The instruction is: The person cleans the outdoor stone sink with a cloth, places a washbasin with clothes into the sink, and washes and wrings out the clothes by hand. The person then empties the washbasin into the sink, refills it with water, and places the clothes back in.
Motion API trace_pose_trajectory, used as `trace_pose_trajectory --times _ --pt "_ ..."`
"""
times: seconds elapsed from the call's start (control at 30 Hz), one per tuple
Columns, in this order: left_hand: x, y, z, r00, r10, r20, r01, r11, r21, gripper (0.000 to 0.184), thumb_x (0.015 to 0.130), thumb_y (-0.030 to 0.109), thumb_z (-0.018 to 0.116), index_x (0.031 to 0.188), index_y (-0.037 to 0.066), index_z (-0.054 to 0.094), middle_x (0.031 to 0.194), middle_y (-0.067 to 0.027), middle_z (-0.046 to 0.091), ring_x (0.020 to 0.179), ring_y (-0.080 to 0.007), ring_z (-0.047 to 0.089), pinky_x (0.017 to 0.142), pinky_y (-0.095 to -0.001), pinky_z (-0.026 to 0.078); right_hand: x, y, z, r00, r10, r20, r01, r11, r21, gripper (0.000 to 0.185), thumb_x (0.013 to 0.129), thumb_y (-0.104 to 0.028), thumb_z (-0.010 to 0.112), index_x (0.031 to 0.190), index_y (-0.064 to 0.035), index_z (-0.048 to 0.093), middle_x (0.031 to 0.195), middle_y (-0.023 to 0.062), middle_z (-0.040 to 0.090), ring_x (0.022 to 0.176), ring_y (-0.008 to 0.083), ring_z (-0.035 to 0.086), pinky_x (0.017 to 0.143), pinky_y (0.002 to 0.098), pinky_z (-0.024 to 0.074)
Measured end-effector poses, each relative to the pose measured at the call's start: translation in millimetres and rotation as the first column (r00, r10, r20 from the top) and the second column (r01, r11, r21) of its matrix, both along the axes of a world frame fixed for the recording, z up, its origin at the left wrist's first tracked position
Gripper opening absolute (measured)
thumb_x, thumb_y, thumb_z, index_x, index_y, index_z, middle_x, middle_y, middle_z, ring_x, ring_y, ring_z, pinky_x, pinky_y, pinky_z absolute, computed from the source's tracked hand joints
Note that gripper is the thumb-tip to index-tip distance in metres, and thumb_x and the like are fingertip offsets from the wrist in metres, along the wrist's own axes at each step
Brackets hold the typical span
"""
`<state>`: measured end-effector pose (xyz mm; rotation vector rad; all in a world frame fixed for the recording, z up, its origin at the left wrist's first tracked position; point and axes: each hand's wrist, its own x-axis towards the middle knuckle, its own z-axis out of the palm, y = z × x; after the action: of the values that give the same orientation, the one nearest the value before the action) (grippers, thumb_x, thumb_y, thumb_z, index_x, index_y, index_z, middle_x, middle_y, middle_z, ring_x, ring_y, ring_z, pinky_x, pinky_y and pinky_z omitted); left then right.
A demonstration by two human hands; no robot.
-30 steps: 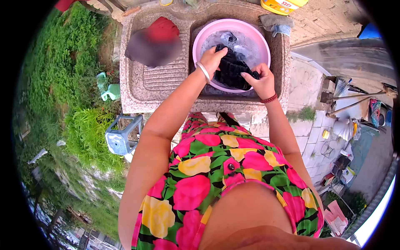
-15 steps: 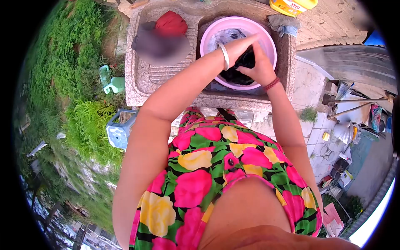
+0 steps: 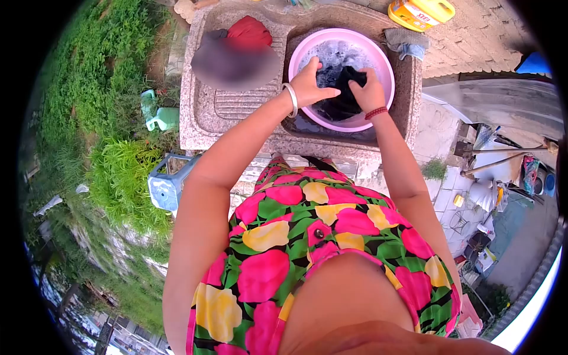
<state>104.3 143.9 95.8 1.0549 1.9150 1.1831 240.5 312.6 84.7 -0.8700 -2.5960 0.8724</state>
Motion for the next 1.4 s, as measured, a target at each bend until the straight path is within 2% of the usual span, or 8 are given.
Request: trace_pose_trajectory --times 0.3,0.5,0.57,0.8,0.93,1.1,1.23,1.4 --pt "36.1 75.0 8.9 0.978 0.17 -0.118 -0.092 0.867 0.49 0.129 0.043 0.046 0.091 0.136 -0.006 0.019 0.13 -0.0238 0.039 0.124 -0.0373 0.039 0.106 -0.04 0.032 5.2 -35.7 289.4 0.638 0.014 -0.77 -0.232 0.957 -0.175 0.023 0.082 -0.011 0.065 0.101 0.0012 0.06 0.089 0.0055 0.066 0.078 0.0138 0.062 0.074 0.0276 0.0498" --pt "33.0 102.6 43.2 0.998 0.044 -0.042 -0.017 0.862 0.506 0.101 0.056 0.038 0.089 0.13 -0.001 0.032 0.112 -0.0164 0.06 0.102 -0.0258 0.059 0.089 -0.0347 0.046 66.8 -27.1 313.1 0.455 -0.028 -0.89 -0.29 0.94 -0.178 0.023 0.082 -0.008 0.065 0.103 -0.0006 0.059 0.094 0.0074 0.065 0.083 0.0163 0.062 0.077 0.0313 0.0504" --pt "39.9 104.3 55.9 0.954 0.0 0.301 -0.161 0.846 0.508 0.049 0.074 0.022 0.079 0.11 -0.004 0.059 0.106 -0.0077 0.066 0.093 -0.0162 0.062 0.083 -0.0282 0.048 81.3 -5.7 312.5 0.39 -0.085 -0.917 -0.249 0.949 -0.194 0.024 0.082 -0.007 0.065 0.104 -0.0012 0.059 0.095 0.0081 0.065 0.085 0.0172 0.062 0.078 0.0325 0.0506" --pt "17.9 101.7 104.9 0.49 0.059 0.869 -0.689 0.637 0.345 0.025 0.082 0.013 0.065 0.104 0.002 0.063 0.093 -0.0048 0.065 0.082 -0.0164 0.061 0.076 -0.0294 0.048 119.2 122.9 207.4 0.167 -0.608 -0.776 -0.038 0.783 -0.621 0.026 0.083 -0.004 0.066 0.107 -0.0032 0.058 0.101 0.0103 0.064 0.091 0.0201 0.063 0.081 0.0369 0.0513" --pt "43.7 115.6 144.7 0.676 0.21 0.706 -0.622 0.677 0.394 0.019 0.08 0.003 0.064 0.099 -0.002 0.063 0.088 -0.0045 0.064 0.078 -0.0121 0.059 0.07 -0.0252 0.048 122.9 139.6 28.6 0.474 -0.832 -0.288 -0.237 0.194 -0.952 0.031 0.094 -0.02 0.052 0.119 -0.0016 0.047 0.113 0.0134 0.06 0.096 0.0277 0.062 0.083 0.0458 0.0517" --pt "59.9 136.9 152.7 0.862 0.32 0.393 -0.403 0.903 0.15 0.031 0.085 0.004 0.054 0.116 0.003 0.055 0.095 -0.011 0.062 0.084 -0.0204 0.059 0.07 -0.0324 0.049 72.0 24.1 -18.8 0.766 -0.551 0.332 0.284 -0.173 -0.943 0.07 0.089 -0.055 0.049 0.125 0.0042 0.041 0.121 0.0233 0.053 0.11 0.0402 0.054 0.09 0.0494 0.0469" --pt "40.1 131.7 145.5 0.925 0.277 0.261 -0.3 0.952 0.054 0.043 0.078 -0.002 0.054 0.12 0.001 0.051 0.1 -0.0148 0.061 0.087 -0.023 0.059 0.075 -0.0322 0.048 70.9 -4.5 -7.1 0.979 -0.166 0.117 0.07 -0.264 -0.962 0.083 0.086 -0.068 0.039 0.118 0.0078 0.049 0.114 0.0249 0.058 0.104 0.037 0.06 0.087 0.0469 0.0494" --pt "12.0 112.9 175.6 0.982 0.181 -0.048 -0.185 0.979 -0.081 0.07 0.077 0.007 0.059 0.136 -0.013 0.027 0.121 -0.0227 0.055 0.111 -0.027 0.055 0.094 -0.0309 0.044 53.2 -8.9 70.1 0.929 -0.071 -0.362 -0.344 -0.523 -0.78 0.101 0.08 -0.081 0.027 0.121 0.0084 0.051 0.121 0.0258 0.056 0.112 0.035 0.057 0.095 0.0442 0.0456"
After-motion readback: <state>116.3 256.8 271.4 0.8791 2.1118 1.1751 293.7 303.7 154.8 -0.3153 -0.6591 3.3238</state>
